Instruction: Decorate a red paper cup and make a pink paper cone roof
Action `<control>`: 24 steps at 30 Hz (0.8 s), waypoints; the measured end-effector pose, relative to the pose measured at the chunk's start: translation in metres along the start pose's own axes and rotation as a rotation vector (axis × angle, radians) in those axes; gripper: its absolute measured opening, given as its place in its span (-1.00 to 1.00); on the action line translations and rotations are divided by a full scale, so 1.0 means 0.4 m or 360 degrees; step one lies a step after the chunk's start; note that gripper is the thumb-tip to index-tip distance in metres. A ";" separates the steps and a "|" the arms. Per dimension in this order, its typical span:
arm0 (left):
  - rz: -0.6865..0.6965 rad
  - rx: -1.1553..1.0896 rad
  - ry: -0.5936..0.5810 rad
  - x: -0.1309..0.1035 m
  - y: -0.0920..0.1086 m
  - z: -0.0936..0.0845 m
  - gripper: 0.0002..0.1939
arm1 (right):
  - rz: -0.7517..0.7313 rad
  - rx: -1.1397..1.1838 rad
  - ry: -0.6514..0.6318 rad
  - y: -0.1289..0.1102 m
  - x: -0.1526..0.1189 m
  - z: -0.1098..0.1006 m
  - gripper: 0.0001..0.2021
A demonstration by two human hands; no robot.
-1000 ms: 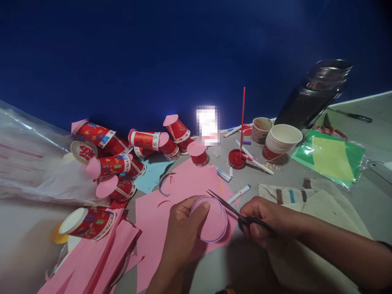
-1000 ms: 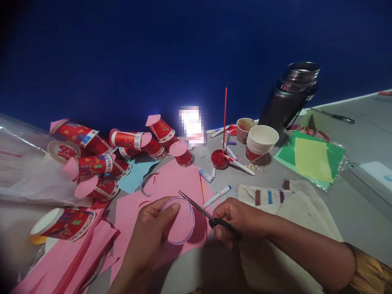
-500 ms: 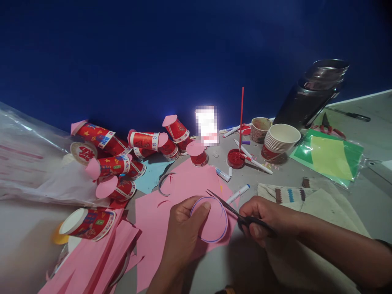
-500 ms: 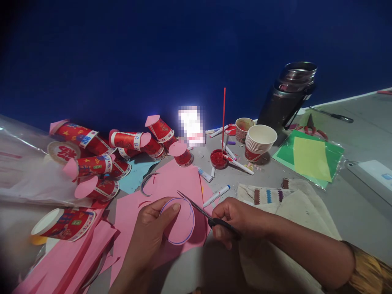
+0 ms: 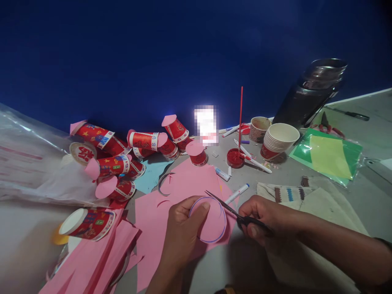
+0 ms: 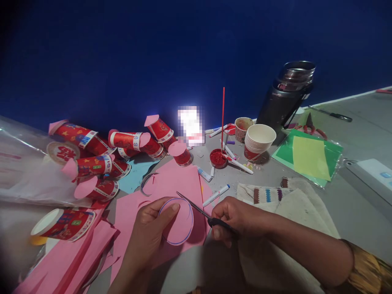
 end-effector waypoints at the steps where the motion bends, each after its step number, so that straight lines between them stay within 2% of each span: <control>1: -0.0002 -0.0003 -0.0002 0.000 0.001 0.000 -0.72 | 0.0001 0.0001 -0.0001 0.002 0.000 -0.002 -0.32; 9: 0.0031 0.0048 0.0004 -0.001 0.015 -0.003 -0.73 | 0.0025 -0.0002 -0.0018 0.004 0.001 -0.002 -0.44; 13: 0.0048 -0.0059 0.0048 0.002 0.009 -0.006 -0.77 | -0.0138 0.0009 -0.0007 -0.023 0.000 0.001 -0.46; 18: 0.0018 -0.0500 0.0072 0.009 -0.010 0.011 -0.79 | -0.0305 0.0021 0.0163 -0.060 -0.011 -0.023 -0.47; 21: -0.0045 -0.0645 0.0036 0.015 -0.016 0.037 -0.72 | -0.0328 0.0116 0.0280 -0.067 -0.016 -0.040 -0.48; 24: -0.0115 -0.0725 0.0011 0.021 -0.024 0.060 -0.64 | -0.0369 0.0195 0.0495 -0.069 -0.025 -0.066 -0.49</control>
Point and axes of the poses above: each hand's wrist, its own x-axis towards the middle knuckle, its own z-axis out of the palm, y = z × x, the point moved 10 cm from there along x, towards the middle knuckle, and after that the axes turned 8 degrees about -y, right-handed, at the moved point
